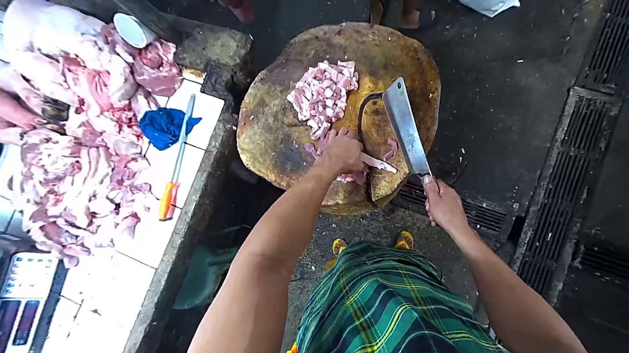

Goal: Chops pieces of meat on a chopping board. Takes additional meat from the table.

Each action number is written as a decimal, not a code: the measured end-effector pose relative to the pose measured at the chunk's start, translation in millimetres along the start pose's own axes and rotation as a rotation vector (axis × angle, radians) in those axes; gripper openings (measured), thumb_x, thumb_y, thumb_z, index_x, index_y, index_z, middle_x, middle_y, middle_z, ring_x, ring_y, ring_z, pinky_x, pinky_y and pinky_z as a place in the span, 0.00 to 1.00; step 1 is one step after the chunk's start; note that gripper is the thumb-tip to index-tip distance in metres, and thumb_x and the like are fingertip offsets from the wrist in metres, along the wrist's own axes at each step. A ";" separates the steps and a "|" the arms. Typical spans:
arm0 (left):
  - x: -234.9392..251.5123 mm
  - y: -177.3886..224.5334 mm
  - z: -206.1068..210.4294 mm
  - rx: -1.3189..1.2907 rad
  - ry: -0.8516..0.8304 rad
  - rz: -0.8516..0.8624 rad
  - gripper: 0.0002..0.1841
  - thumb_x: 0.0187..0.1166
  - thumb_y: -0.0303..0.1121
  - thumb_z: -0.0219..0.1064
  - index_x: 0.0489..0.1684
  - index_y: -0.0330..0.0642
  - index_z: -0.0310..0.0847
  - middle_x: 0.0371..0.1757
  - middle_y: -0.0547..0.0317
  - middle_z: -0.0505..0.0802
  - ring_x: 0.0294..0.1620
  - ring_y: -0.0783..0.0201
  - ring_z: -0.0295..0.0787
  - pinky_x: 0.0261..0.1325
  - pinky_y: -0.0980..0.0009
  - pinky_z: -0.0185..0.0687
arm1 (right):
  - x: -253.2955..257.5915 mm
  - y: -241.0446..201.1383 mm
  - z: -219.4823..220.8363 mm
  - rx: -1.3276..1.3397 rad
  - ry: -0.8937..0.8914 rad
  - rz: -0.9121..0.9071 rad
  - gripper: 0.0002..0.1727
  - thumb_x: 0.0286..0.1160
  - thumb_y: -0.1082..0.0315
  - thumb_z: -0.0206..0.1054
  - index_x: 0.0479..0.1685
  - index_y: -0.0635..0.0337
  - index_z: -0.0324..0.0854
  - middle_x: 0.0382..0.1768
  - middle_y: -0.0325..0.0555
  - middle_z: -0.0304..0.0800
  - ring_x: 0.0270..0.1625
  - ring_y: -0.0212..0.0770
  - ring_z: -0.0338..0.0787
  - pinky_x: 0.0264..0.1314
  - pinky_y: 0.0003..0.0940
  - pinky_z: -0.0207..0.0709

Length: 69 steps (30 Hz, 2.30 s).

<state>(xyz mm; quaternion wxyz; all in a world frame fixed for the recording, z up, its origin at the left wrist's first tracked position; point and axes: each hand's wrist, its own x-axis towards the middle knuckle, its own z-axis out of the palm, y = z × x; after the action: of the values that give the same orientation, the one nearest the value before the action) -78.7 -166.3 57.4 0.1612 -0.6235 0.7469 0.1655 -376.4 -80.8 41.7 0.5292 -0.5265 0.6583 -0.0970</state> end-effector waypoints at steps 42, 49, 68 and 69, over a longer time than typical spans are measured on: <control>-148.9 -49.7 81.1 -1.130 0.259 -0.691 0.19 0.76 0.40 0.72 0.63 0.43 0.86 0.50 0.49 0.95 0.50 0.52 0.94 0.58 0.44 0.89 | -94.1 -73.1 97.8 -0.384 0.124 -0.546 0.31 0.90 0.38 0.48 0.57 0.59 0.80 0.21 0.43 0.83 0.20 0.42 0.85 0.21 0.45 0.82; -148.7 -52.6 80.5 -1.141 0.279 -0.695 0.18 0.76 0.41 0.73 0.61 0.44 0.88 0.49 0.48 0.95 0.52 0.49 0.93 0.60 0.41 0.85 | -101.4 -101.4 63.3 -0.511 -0.012 -0.136 0.35 0.90 0.34 0.41 0.52 0.55 0.81 0.26 0.49 0.83 0.31 0.53 0.88 0.36 0.58 0.81; -134.9 -55.6 65.5 -1.074 0.240 -0.519 0.21 0.78 0.48 0.73 0.61 0.45 0.88 0.49 0.48 0.96 0.49 0.51 0.94 0.58 0.42 0.88 | -96.1 -77.7 58.7 -0.434 0.018 -0.099 0.36 0.90 0.33 0.40 0.51 0.56 0.81 0.26 0.49 0.83 0.31 0.52 0.88 0.36 0.58 0.82; -137.5 -56.9 70.0 -0.970 0.275 -0.535 0.23 0.78 0.52 0.72 0.62 0.46 0.88 0.52 0.46 0.95 0.54 0.46 0.93 0.61 0.36 0.85 | -101.6 -83.8 58.3 -0.417 0.051 -0.172 0.35 0.90 0.34 0.41 0.50 0.55 0.81 0.23 0.46 0.80 0.27 0.49 0.86 0.32 0.54 0.81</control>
<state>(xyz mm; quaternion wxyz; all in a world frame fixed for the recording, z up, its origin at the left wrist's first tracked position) 3.3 -23.8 53.8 -0.2060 -0.8093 0.4156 0.3604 -291.9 -10.7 134.9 0.3819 -0.6761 0.6299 -0.0169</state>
